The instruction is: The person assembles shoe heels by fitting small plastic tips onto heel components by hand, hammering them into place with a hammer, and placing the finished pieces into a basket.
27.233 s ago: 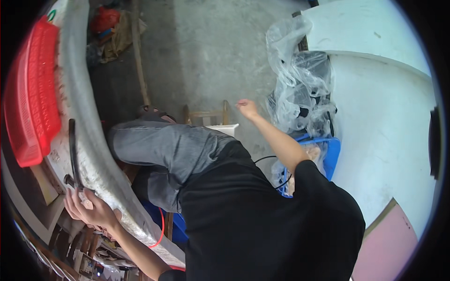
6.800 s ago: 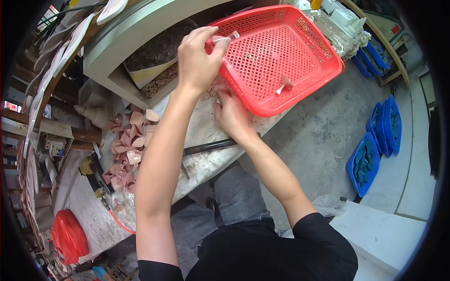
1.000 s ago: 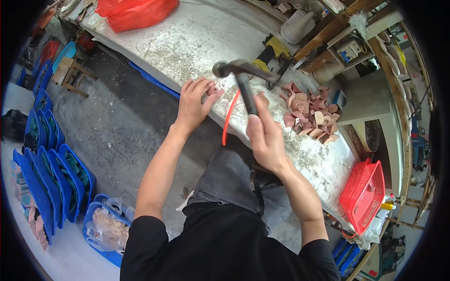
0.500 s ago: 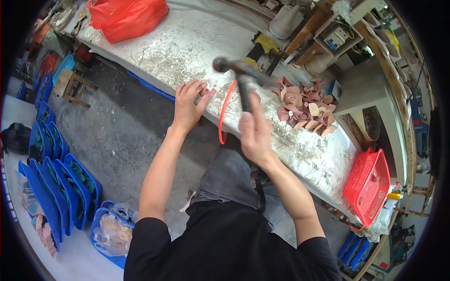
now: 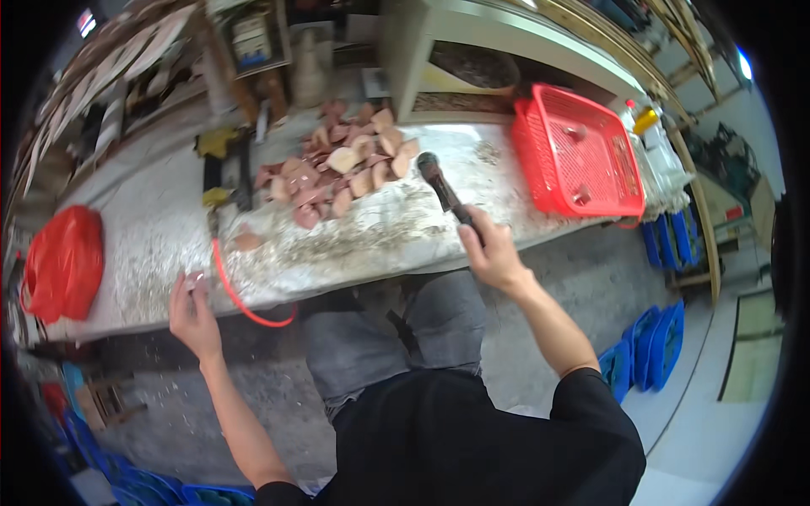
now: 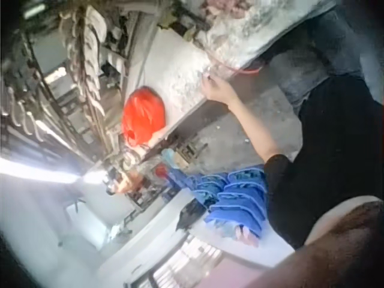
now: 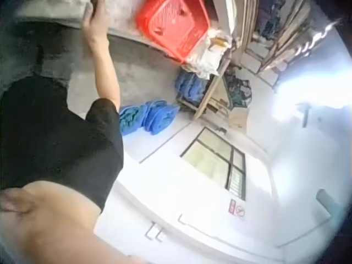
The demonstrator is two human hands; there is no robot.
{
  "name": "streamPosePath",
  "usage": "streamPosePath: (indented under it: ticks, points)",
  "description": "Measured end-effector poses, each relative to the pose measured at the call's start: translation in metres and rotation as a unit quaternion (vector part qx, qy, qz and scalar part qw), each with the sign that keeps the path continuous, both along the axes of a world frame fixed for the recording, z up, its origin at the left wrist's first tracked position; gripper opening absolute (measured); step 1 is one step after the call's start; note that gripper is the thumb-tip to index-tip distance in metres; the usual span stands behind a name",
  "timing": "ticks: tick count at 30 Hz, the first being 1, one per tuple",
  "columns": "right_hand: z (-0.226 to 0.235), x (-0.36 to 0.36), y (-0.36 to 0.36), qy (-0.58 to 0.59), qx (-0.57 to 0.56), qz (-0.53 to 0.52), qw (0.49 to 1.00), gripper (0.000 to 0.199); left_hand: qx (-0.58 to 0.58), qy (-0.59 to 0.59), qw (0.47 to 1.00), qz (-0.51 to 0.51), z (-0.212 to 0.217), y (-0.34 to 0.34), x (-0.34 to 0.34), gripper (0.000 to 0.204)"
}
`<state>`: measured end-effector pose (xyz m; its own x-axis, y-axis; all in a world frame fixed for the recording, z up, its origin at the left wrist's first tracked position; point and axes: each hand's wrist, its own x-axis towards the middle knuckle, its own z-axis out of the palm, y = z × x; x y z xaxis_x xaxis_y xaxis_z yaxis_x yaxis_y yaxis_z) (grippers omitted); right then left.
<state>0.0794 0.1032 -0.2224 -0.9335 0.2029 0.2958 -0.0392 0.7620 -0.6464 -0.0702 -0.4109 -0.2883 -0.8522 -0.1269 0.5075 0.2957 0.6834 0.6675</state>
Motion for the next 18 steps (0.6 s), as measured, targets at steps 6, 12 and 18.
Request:
streamPosePath:
  ticks: [6,12,18]
  points:
    - [-0.012,-0.005,0.104,-0.007,0.194,0.006,0.981,0.033,-0.024,0.11,0.977,-0.182,0.097,0.176,-0.007,0.026]
    - [-0.046,-0.032,0.105,0.075,0.074,0.028,0.994,0.033,0.045,0.15,0.869,-0.469,0.157,0.415,-0.015,0.02]
    - [-0.059,-0.069,0.118,0.134,-0.026,-0.253,0.958,0.033,-0.017,0.136,0.802,-0.582,0.189,0.605,-0.044,0.028]
